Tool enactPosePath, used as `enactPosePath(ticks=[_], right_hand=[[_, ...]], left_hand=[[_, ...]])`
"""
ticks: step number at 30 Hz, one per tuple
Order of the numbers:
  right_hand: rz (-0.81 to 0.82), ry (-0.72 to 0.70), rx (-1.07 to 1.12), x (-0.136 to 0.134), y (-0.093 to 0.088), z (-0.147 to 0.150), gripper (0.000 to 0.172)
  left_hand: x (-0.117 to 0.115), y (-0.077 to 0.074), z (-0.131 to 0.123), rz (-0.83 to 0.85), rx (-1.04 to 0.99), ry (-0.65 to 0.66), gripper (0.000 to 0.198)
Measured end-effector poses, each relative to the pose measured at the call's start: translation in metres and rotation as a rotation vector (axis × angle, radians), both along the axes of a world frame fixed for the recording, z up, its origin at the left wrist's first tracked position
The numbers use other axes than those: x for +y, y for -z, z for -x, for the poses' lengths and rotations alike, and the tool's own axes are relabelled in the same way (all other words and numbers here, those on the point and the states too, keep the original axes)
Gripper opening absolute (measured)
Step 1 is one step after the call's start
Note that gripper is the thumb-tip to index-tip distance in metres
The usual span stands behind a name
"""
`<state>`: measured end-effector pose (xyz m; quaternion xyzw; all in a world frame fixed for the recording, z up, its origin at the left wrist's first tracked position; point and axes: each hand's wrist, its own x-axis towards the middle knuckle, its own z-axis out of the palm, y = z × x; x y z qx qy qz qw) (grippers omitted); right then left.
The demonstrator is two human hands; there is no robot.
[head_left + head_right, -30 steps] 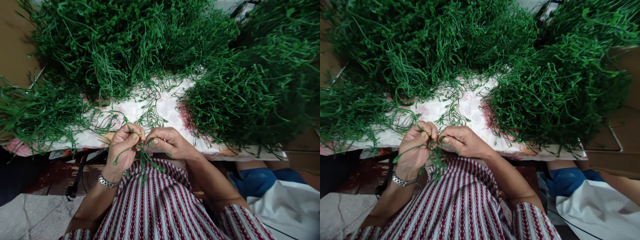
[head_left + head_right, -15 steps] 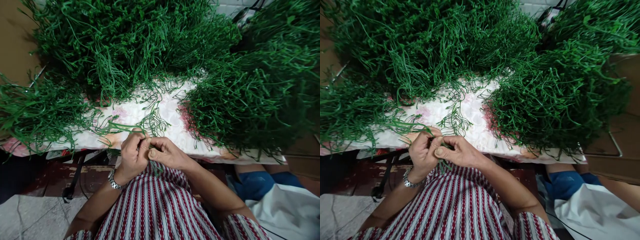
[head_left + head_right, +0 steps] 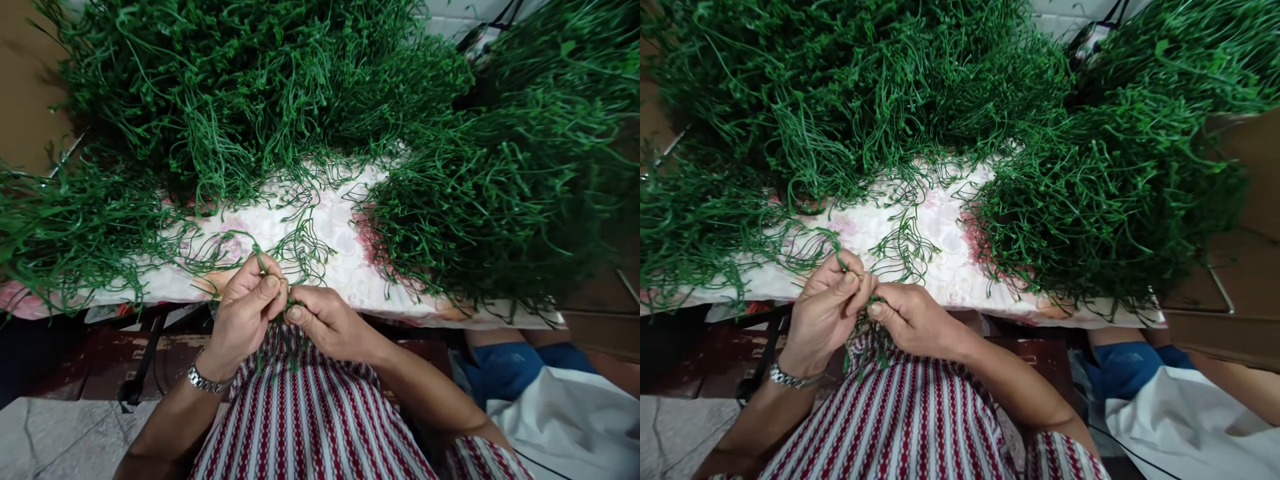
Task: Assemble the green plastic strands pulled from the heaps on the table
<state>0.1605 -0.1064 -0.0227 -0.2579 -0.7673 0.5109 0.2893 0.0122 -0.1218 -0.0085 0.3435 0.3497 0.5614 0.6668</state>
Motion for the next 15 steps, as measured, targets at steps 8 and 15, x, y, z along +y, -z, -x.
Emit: enactPosePath(ticks=[8,15], right_hand=[[-0.516,-0.164,-0.312,0.009,-0.012,-0.01,0.012],[-0.566,-0.301,-0.26,0.01,-0.028,-0.012,0.016]], left_hand=[[-0.013,0.0,0.013,-0.167,0.453,0.132,0.014],[-0.031,0.0,0.024,-0.139,0.5,0.149,0.01]])
